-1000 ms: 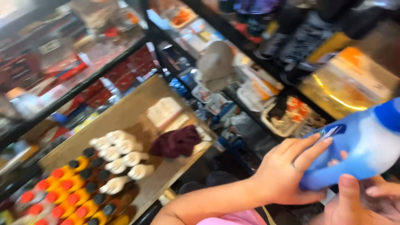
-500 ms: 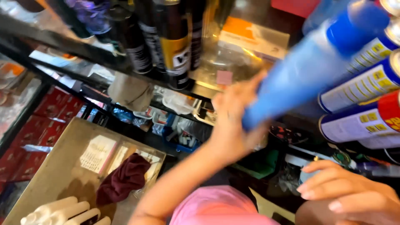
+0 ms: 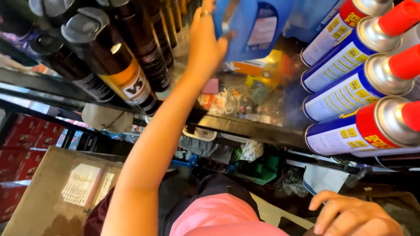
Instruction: Organizing and arranging various liquid bottles and aerosol cans on a shelf and counter.
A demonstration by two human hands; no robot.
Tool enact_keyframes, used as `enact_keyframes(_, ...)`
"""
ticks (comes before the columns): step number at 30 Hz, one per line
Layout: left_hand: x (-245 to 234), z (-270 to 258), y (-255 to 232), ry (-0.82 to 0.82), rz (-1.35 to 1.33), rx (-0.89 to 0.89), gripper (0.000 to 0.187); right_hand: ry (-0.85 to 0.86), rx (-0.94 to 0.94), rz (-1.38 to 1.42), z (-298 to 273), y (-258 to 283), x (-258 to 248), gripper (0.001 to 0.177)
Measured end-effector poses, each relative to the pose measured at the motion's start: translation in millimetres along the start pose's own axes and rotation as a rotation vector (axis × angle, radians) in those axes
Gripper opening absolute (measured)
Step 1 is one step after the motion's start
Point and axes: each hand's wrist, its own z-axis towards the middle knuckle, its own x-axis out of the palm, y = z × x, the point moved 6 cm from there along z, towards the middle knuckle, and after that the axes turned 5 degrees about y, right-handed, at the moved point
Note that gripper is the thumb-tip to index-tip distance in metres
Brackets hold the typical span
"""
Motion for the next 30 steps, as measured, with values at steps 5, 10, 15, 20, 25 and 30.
enact_keyframes(5,30.0,43.0,21.1,-0.09,-0.009,0.086,0.042,-0.023,-0.027,0.002,-25.1,-2.3,-11.5,0.015)
enact_keyframes(10,60.1,70.7,48.7,-0.077,-0.035,0.153,0.04,-0.001,-0.031,0.067,-41.6,-7.0,-21.3,0.016)
enact_keyframes(15,79.4,90.8,81.3,0.028,-0.209,0.039,0.044,-0.117,-0.058,0.132,-60.1,-13.6,-29.6,0.026)
enact_keyframes(20,83.5,100.6,92.0,0.06,-0.381,0.014,0.04,-0.089,0.01,0.066,-27.4,-11.7,-37.5,0.016)
enact_keyframes(25,84.0,103.0,95.0,0.023,-0.499,0.03,0.038,-0.075,0.011,0.06,-20.7,-15.5,-41.2,0.014)
enact_keyframes(30,84.6,98.4,94.6,0.026,-0.471,0.067,0.038,-0.144,0.037,0.065,-16.9,-16.5,-43.3,0.014)
